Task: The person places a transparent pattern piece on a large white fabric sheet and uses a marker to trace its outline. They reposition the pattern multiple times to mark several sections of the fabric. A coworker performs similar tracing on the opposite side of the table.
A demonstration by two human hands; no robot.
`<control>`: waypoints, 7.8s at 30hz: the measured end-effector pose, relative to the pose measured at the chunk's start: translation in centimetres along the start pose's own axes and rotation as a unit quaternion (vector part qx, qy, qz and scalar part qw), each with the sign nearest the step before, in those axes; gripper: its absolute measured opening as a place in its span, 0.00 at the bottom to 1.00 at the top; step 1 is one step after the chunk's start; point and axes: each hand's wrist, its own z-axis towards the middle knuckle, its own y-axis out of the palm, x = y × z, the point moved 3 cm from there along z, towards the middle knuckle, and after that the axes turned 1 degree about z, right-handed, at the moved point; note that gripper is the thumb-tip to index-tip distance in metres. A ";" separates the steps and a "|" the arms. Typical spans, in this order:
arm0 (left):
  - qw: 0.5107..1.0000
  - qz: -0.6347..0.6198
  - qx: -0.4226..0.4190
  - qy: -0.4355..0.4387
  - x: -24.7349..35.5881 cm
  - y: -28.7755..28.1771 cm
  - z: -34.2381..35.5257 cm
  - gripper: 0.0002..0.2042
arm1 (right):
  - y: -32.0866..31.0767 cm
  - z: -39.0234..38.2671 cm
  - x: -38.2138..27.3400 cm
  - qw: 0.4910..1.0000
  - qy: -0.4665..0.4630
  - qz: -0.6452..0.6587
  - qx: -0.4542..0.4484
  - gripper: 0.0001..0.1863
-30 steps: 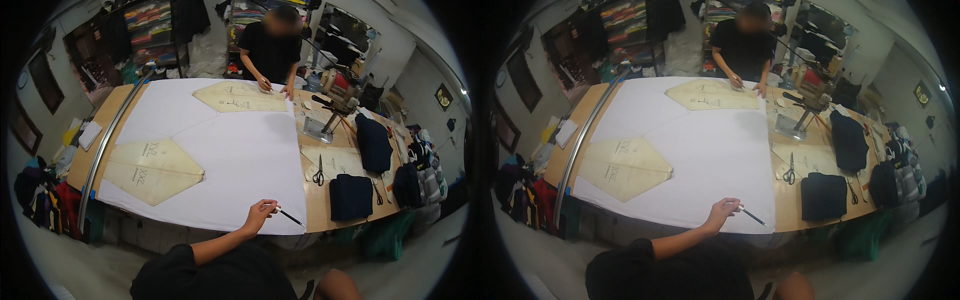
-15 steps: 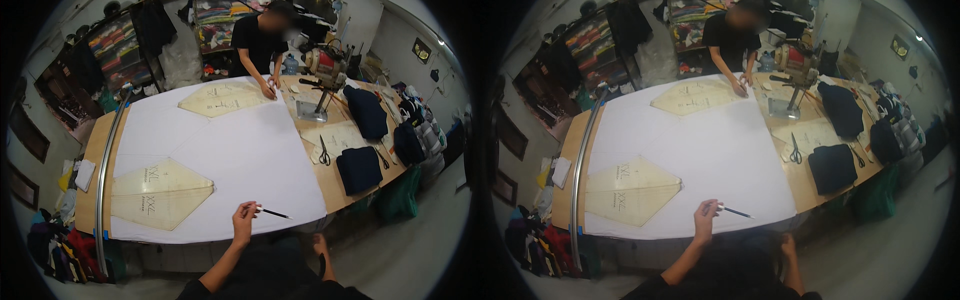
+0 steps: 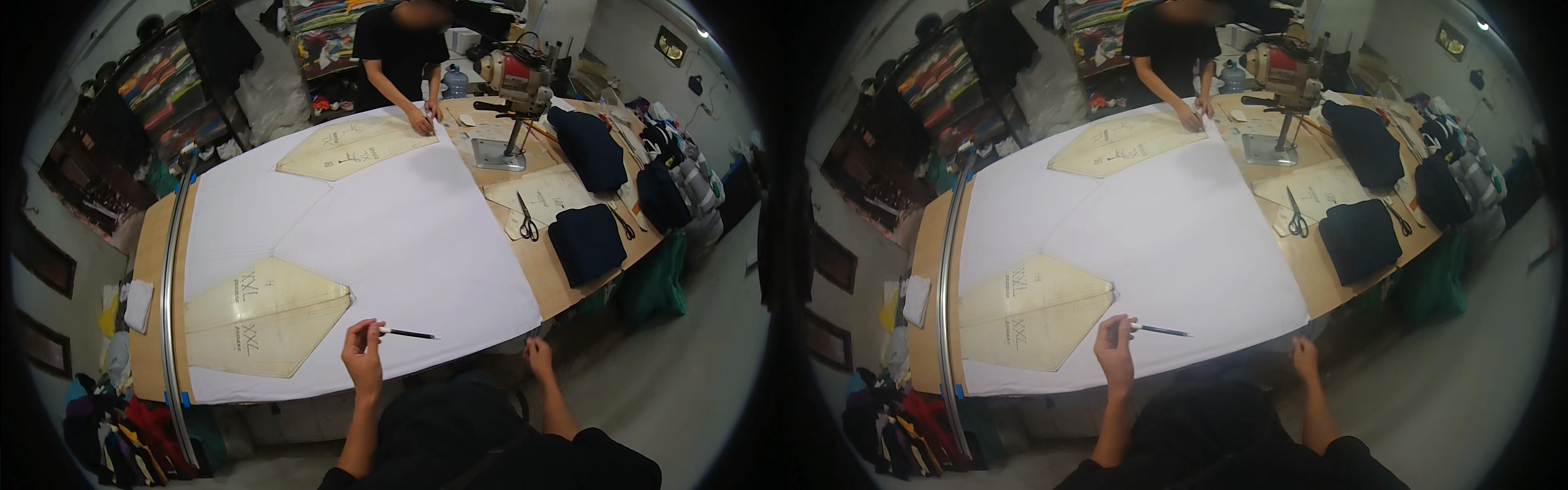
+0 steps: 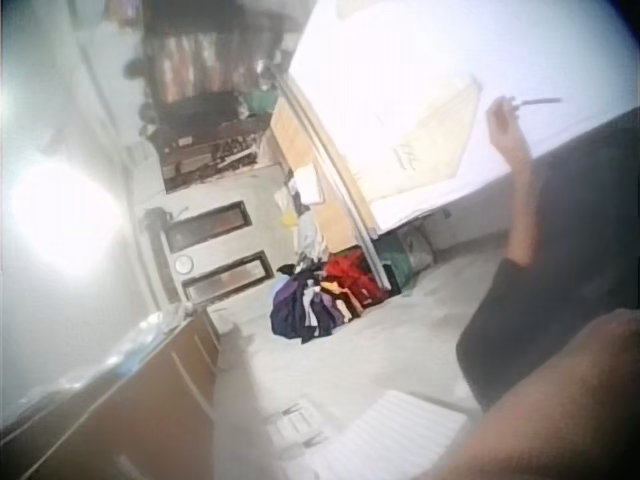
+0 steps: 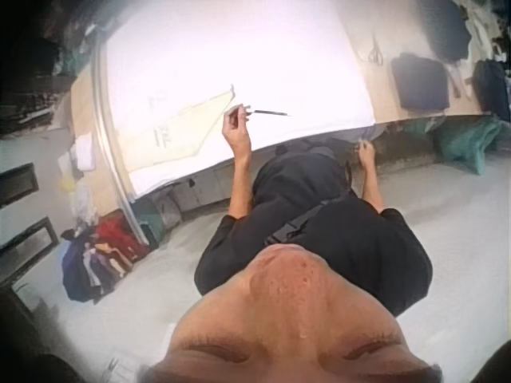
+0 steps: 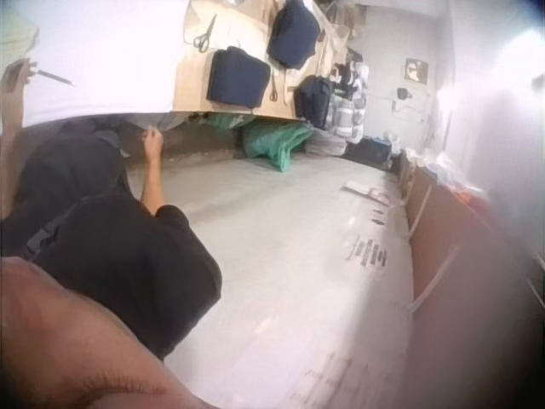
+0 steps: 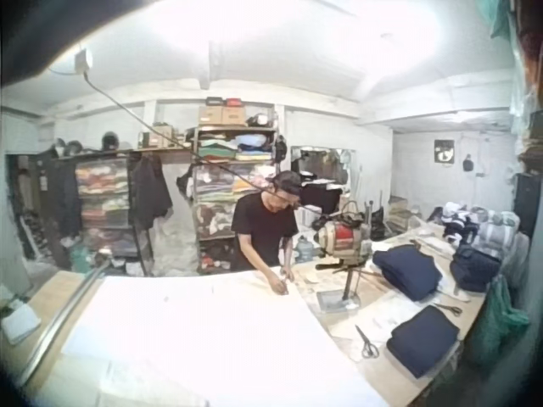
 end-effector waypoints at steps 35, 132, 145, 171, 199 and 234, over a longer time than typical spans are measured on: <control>0.952 0.178 -0.224 0.108 1.3 37.3 -10.0 0.06 | -14.0 9.5 -26.6 0.890 -0.430 -0.033 -0.146 0.11; 0.790 0.469 0.392 -0.048 -16.2 -28.4 -10.6 0.14 | -4.1 23.8 -5.2 0.947 0.129 0.273 -0.111 0.17; 0.752 0.619 0.208 -0.086 -19.2 -40.9 -5.0 0.31 | -3.8 -3.1 -10.4 0.942 0.127 0.302 0.077 0.25; 0.779 0.116 -0.080 -0.611 -35.8 -37.6 -25.3 0.24 | 6.8 -16.9 9.3 0.914 0.395 0.085 0.018 0.16; 0.828 0.374 -0.244 -0.339 -32.9 -34.1 -10.3 0.19 | 14.6 -15.8 0.3 0.895 0.312 0.315 0.043 0.15; 0.769 0.390 -0.170 -0.477 -31.0 -6.2 -17.5 0.37 | 0.3 4.1 7.2 0.951 0.211 0.042 -0.221 0.20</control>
